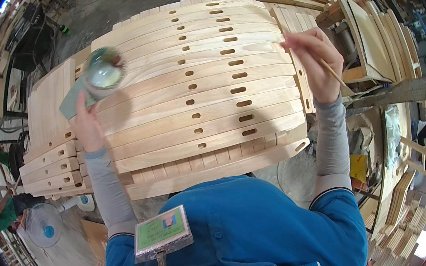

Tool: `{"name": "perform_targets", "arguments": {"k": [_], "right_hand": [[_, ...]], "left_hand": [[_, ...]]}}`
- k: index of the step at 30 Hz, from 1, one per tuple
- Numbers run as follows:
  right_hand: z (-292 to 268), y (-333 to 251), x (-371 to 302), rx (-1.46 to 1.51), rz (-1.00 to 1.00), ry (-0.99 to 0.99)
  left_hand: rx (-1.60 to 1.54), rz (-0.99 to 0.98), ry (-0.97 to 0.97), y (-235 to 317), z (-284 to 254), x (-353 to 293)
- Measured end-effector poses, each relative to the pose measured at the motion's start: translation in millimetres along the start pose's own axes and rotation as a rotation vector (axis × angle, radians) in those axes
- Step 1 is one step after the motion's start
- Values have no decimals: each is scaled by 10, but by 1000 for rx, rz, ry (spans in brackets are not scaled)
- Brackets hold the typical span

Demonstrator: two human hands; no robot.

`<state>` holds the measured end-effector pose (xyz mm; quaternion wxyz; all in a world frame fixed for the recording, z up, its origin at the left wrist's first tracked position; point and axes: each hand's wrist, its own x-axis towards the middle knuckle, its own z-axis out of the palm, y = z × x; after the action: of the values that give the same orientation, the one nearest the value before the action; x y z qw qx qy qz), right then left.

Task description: The person applies glue into the pre-drilled holes of stacked wooden slats using a small brush and a container of liquid adhesive. The person repeatedly dips the brush into the container and applies the glue to the holes on the top slat, then moves to the next slat in the stack.

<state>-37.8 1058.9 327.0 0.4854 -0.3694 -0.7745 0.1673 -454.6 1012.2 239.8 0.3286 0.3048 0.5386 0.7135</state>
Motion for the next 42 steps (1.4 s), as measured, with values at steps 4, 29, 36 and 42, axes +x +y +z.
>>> {"name": "perform_targets", "arguments": {"k": [4,29,36,42], "right_hand": [[-51,851,-468,-126,456,126],[146,2125,-639,341,943,137],[249,2226,-303,242,916,148],[241,1882,-432,-448,321,113]], "left_hand": [[57,13,82,-232,-233,220],[-81,-306,77,-540,-644,582],[-122,-262,-6,-569,-415,793],[-149,-204,27,-484,-583,586]]}}
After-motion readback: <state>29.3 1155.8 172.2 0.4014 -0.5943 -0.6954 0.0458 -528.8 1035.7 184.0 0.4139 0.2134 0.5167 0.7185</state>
